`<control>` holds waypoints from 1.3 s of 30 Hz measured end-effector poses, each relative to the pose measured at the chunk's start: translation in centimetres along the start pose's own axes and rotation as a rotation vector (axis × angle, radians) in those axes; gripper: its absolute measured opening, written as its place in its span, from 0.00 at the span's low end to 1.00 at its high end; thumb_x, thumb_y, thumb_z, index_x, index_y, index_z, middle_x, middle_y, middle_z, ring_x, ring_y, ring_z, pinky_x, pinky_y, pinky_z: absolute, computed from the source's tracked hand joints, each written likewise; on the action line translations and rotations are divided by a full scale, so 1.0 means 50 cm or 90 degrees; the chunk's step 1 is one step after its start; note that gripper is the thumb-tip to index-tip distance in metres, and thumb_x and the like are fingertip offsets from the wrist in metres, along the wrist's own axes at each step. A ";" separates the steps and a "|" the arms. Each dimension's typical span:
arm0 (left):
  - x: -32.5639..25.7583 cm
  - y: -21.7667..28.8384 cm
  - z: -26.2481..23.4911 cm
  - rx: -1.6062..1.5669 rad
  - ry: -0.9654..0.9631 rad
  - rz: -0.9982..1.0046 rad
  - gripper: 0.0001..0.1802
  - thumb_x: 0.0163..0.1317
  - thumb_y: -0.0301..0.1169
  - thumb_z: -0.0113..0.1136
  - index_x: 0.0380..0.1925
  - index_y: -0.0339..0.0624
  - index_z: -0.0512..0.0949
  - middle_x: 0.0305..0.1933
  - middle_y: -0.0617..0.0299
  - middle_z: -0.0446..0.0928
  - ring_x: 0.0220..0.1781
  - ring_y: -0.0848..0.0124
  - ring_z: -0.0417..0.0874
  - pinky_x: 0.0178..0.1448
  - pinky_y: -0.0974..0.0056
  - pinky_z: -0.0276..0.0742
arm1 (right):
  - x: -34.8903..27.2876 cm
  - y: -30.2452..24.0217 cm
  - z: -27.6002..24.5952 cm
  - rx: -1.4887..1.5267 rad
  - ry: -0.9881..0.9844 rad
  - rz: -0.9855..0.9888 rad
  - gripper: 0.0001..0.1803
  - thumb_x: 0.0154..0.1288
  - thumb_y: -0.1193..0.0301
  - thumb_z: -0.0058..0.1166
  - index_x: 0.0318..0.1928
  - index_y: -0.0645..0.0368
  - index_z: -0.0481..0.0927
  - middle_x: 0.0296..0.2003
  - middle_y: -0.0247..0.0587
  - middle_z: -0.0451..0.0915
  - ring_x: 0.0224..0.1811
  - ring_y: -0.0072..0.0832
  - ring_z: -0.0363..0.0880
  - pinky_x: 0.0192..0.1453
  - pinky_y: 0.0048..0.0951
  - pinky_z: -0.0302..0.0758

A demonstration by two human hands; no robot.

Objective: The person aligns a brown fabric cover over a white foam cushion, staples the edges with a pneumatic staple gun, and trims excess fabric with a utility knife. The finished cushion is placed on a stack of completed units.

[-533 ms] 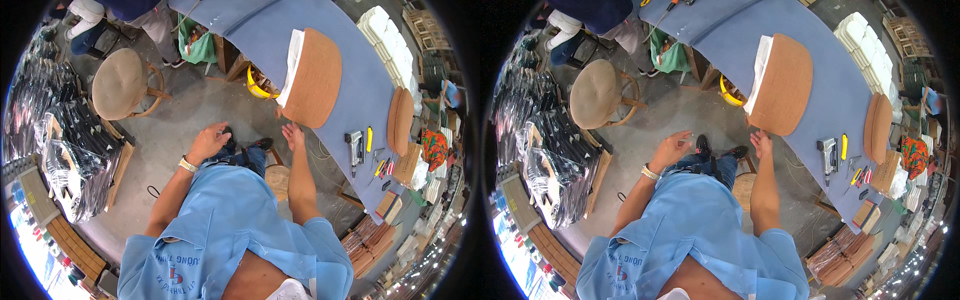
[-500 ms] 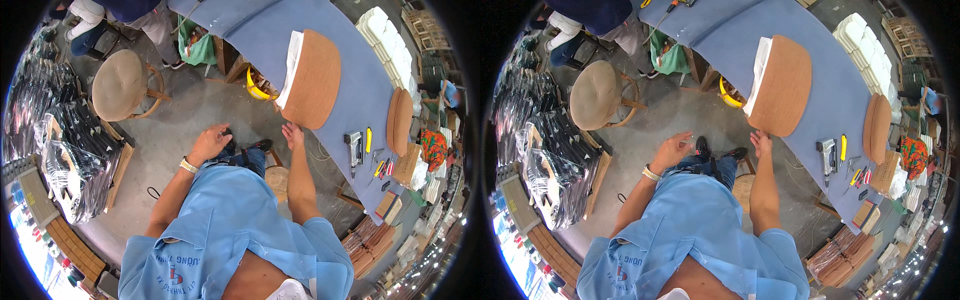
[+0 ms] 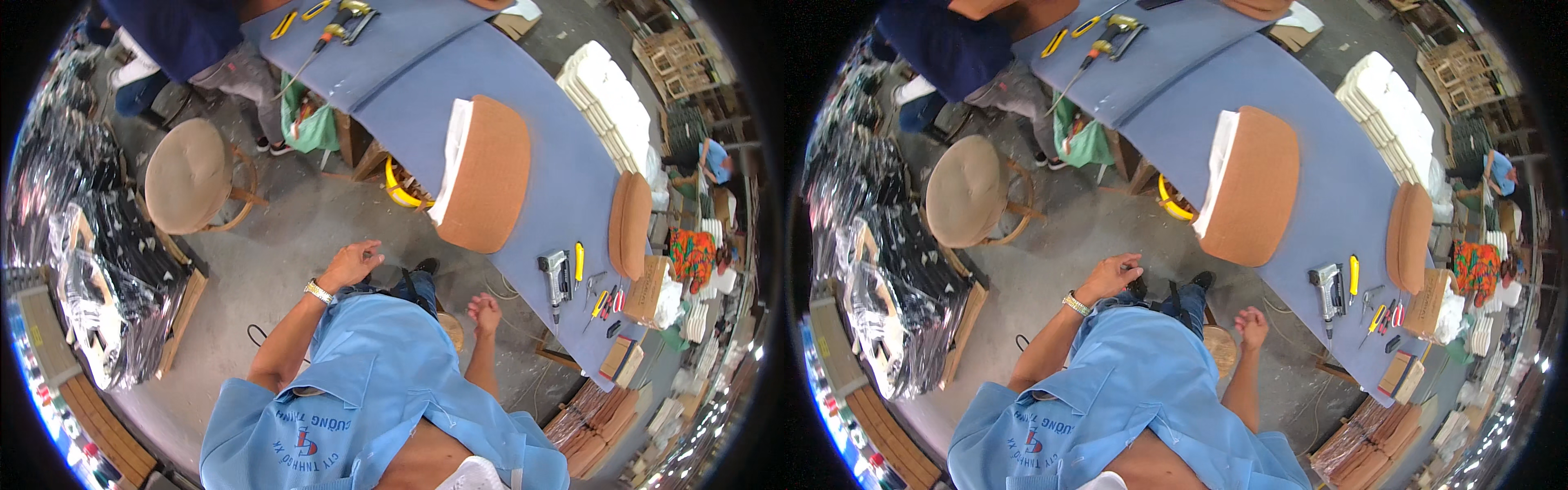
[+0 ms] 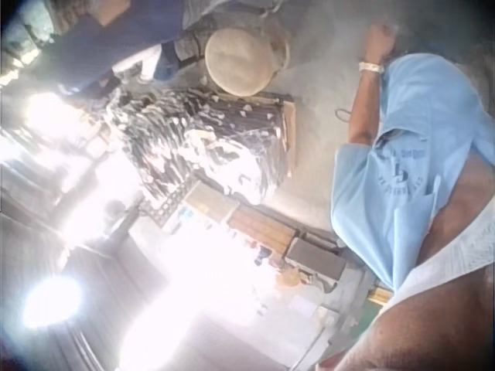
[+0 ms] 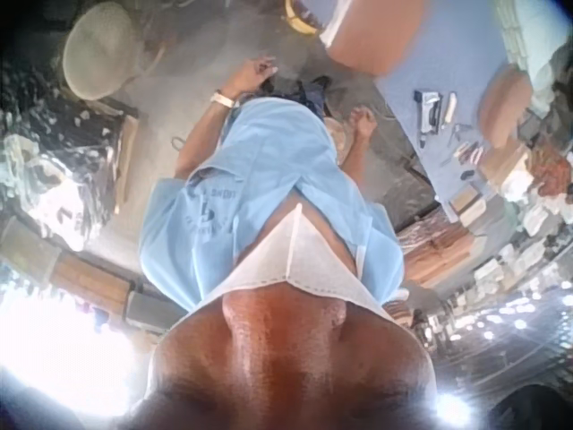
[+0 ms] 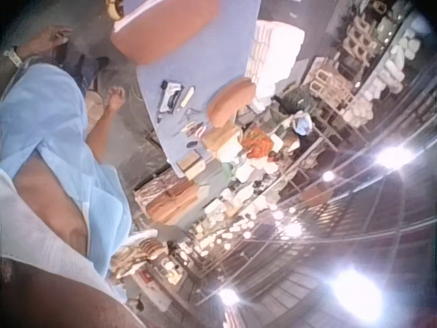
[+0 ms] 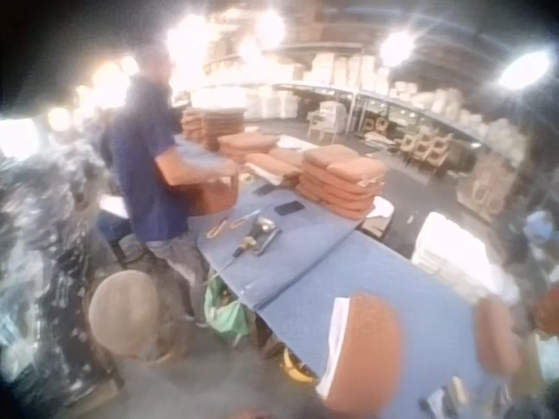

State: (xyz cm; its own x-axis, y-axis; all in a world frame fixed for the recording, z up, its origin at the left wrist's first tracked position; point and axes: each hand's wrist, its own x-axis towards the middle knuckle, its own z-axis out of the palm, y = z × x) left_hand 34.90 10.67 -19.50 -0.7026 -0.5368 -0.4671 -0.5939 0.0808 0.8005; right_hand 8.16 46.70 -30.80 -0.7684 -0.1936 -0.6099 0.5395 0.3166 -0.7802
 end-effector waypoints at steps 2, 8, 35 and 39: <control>0.034 0.059 0.006 0.000 0.011 0.031 0.28 0.72 0.46 0.65 0.66 0.43 0.80 0.56 0.51 0.88 0.51 0.61 0.92 0.56 0.57 0.85 | 0.052 -0.067 -0.045 0.011 0.046 -0.063 0.16 0.80 0.70 0.53 0.62 0.60 0.80 0.43 0.47 0.88 0.33 0.29 0.88 0.33 0.28 0.84; 0.195 0.160 0.114 0.026 0.075 0.131 0.29 0.71 0.47 0.65 0.65 0.41 0.80 0.52 0.48 0.88 0.53 0.53 0.90 0.59 0.54 0.85 | 0.187 -0.200 -0.121 0.075 0.081 -0.055 0.22 0.81 0.64 0.54 0.69 0.57 0.74 0.52 0.47 0.85 0.44 0.34 0.86 0.45 0.33 0.83; 0.423 0.486 0.250 0.029 0.308 -0.007 0.37 0.72 0.59 0.55 0.70 0.45 0.75 0.55 0.44 0.86 0.53 0.45 0.89 0.58 0.44 0.84 | 0.325 -0.737 0.180 -0.012 -0.446 -0.219 0.36 0.65 0.68 0.68 0.71 0.69 0.71 0.61 0.53 0.81 0.59 0.42 0.83 0.63 0.43 0.79; 0.433 0.540 0.316 -0.012 0.202 0.119 0.37 0.72 0.57 0.59 0.70 0.43 0.75 0.56 0.44 0.86 0.53 0.47 0.89 0.59 0.46 0.84 | 0.226 -0.857 0.067 -0.178 -0.358 -0.391 0.30 0.65 0.71 0.66 0.65 0.69 0.74 0.56 0.52 0.84 0.56 0.38 0.84 0.61 0.39 0.80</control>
State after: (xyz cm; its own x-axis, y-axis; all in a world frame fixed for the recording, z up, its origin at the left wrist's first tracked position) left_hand -2.54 14.51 -13.95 -0.6398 -0.7484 -0.1748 -0.4574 0.1880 0.8692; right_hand -22.50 27.83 -4.71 -0.5717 -0.8102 -0.1295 -0.0739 0.2081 -0.9753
